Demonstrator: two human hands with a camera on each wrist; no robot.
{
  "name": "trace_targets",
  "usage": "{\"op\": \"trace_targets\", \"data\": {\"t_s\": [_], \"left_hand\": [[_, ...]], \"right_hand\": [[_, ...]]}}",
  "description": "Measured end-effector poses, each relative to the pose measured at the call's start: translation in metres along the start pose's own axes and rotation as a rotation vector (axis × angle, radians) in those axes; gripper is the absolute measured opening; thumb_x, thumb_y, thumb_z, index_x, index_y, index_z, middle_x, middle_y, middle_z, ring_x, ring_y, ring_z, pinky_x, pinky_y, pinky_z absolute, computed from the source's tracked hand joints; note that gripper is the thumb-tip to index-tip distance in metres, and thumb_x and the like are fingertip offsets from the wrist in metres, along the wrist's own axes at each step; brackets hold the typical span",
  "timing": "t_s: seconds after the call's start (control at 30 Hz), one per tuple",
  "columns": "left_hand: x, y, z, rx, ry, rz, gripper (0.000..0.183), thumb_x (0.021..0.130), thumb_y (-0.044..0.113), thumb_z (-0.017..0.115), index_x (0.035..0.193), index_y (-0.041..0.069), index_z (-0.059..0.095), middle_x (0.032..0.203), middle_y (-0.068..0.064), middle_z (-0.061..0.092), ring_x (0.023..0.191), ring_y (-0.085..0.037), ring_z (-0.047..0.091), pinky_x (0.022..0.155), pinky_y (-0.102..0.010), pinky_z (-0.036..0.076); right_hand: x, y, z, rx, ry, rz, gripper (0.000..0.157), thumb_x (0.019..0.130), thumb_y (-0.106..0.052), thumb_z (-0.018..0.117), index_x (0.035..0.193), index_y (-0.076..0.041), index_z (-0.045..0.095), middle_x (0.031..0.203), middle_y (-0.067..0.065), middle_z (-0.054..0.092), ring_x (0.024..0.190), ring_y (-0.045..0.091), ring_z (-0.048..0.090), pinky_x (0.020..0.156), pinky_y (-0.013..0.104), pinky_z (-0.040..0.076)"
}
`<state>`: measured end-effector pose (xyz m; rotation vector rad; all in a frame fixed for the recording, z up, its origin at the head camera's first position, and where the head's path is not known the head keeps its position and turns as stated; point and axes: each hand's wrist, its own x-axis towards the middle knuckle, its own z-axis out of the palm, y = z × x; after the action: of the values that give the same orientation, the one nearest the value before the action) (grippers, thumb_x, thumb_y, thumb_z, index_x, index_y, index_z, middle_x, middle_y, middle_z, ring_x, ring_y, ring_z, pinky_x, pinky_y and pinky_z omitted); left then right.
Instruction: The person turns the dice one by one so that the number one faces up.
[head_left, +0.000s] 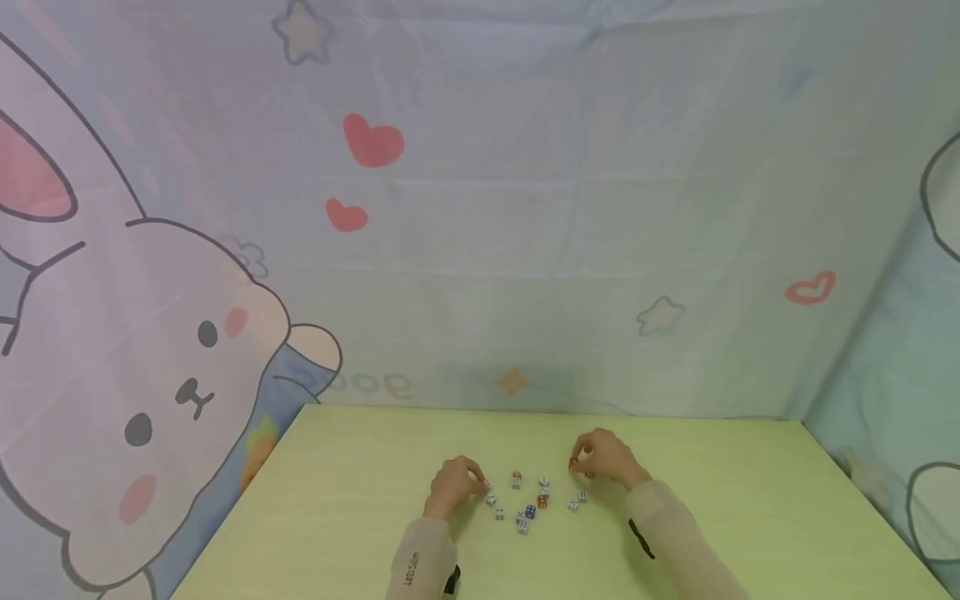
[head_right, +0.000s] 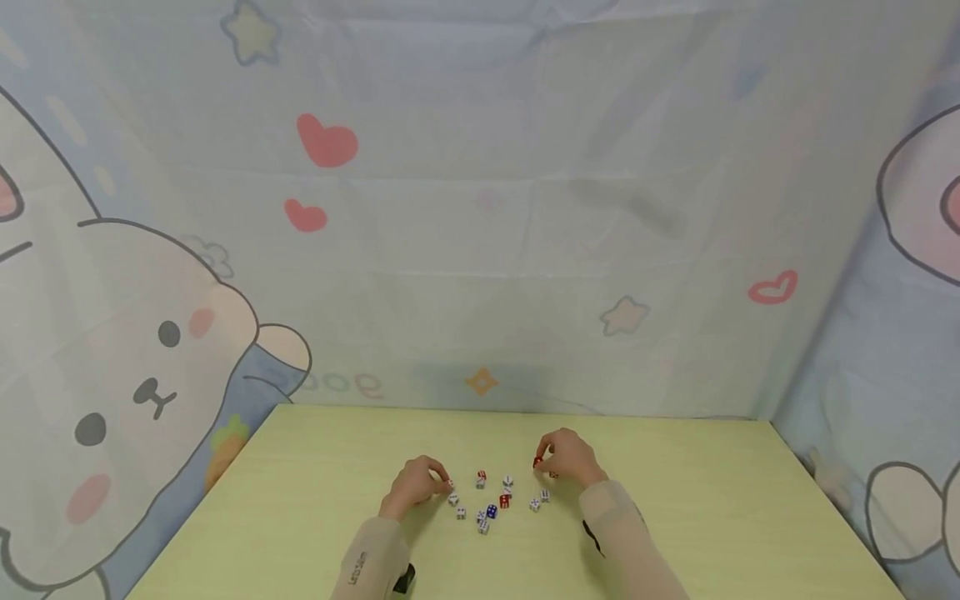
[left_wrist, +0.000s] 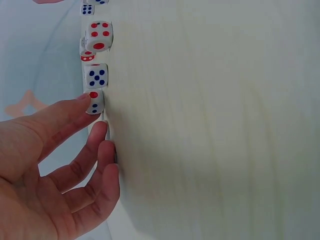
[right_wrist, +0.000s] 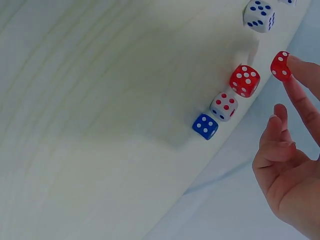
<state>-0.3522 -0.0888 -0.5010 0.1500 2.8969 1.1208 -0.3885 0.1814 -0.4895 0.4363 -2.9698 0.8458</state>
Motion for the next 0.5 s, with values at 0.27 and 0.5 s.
{"op": "trace_targets", "data": {"t_s": [0.27,0.5], "left_hand": [[0.0011,-0.0003,-0.0008,0.007,0.004,0.004,0.008,0.074,0.014,0.070,0.078,0.007,0.067,0.112,-0.020,0.060,0.073,-0.021,0.052,0.058,-0.031,0.040],[-0.0004,-0.0001,-0.0008,-0.012,0.010,-0.006,0.009,0.074,0.013,0.070,0.079,0.006,0.067,0.112,-0.021,0.059,0.062,-0.017,0.047,0.051,-0.027,0.037]], "right_hand": [[-0.0005,-0.0006,0.0024,0.003,-0.023,0.031,0.006,0.072,-0.016,0.072,0.073,-0.016,0.067,0.095,0.009,0.062,0.072,0.015,0.053,0.066,0.038,0.046],[0.0011,0.0026,0.0076,-0.022,-0.003,0.014,0.009,0.069,-0.016,0.075,0.070,-0.017,0.066,0.090,0.005,0.063,0.076,0.017,0.053,0.060,0.032,0.044]]}}
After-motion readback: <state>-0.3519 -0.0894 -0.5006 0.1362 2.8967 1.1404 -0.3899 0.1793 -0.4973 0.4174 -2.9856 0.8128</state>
